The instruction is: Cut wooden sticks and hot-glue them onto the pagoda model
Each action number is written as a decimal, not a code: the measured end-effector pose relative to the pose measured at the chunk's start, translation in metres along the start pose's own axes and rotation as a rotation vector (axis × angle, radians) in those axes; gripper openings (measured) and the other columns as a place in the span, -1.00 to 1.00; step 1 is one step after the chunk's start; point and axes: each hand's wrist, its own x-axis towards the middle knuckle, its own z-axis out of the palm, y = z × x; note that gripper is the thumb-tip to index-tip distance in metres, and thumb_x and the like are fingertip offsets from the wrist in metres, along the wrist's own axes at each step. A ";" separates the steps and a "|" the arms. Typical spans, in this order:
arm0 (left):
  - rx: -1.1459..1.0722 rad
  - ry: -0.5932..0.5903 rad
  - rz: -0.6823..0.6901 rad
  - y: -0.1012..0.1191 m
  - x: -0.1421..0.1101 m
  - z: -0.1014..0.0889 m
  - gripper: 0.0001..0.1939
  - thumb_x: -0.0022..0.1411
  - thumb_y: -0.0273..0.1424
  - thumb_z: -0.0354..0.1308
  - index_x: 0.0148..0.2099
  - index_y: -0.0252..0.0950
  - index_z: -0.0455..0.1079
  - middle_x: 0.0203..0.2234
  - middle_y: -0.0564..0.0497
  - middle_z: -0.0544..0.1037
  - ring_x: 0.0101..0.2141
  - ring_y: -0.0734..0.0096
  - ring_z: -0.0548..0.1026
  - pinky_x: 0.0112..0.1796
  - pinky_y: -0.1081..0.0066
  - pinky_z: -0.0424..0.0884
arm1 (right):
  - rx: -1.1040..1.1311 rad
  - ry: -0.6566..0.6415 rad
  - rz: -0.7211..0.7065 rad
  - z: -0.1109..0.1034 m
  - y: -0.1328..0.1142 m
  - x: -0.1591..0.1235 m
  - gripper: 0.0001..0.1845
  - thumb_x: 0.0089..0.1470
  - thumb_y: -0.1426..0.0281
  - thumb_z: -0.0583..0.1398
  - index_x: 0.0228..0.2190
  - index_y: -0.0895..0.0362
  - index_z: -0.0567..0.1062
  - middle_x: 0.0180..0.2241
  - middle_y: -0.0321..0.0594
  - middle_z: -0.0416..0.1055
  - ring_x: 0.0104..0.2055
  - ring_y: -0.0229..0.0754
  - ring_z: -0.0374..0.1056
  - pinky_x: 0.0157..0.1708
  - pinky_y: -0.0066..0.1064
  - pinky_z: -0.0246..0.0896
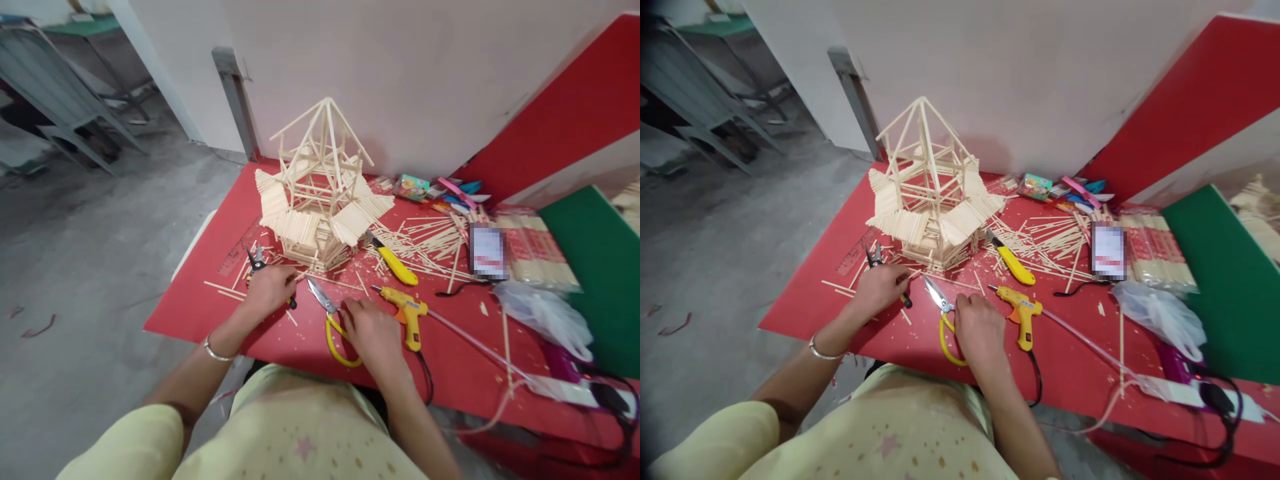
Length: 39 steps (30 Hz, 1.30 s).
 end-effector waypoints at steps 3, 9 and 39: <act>0.235 0.012 -0.027 -0.007 -0.001 0.005 -0.79 0.27 -0.37 0.03 -0.27 -0.23 0.50 -0.30 -0.11 0.62 -0.22 0.15 0.56 -0.35 0.37 0.30 | -0.070 0.042 -0.056 -0.008 -0.004 0.020 -0.67 0.30 0.36 -0.02 -0.12 0.10 0.51 -0.21 -0.04 0.47 -0.15 -0.07 0.38 -0.30 -0.37 0.11; 0.287 0.024 -0.030 -0.014 -0.001 0.015 -0.74 0.33 -0.33 -0.03 -0.20 -0.27 0.49 -0.28 -0.15 0.59 -0.21 0.11 0.55 -0.31 0.32 0.30 | -0.124 0.066 -0.186 -0.007 -0.014 0.062 -0.65 0.22 0.56 -0.03 -0.12 0.18 0.49 -0.19 0.04 0.46 -0.10 0.01 0.34 -0.23 -0.31 0.13; -1.390 -0.014 0.093 0.034 -0.036 0.035 -0.72 0.33 -0.20 0.12 -0.22 -0.33 0.45 -0.44 -0.06 0.56 -0.49 0.41 0.52 -0.47 0.44 0.41 | 1.000 0.789 0.101 -0.046 0.007 -0.009 -0.75 0.11 0.18 0.27 -0.29 0.07 0.62 -0.44 -0.27 0.54 -0.44 -0.23 0.43 -0.40 -0.41 0.36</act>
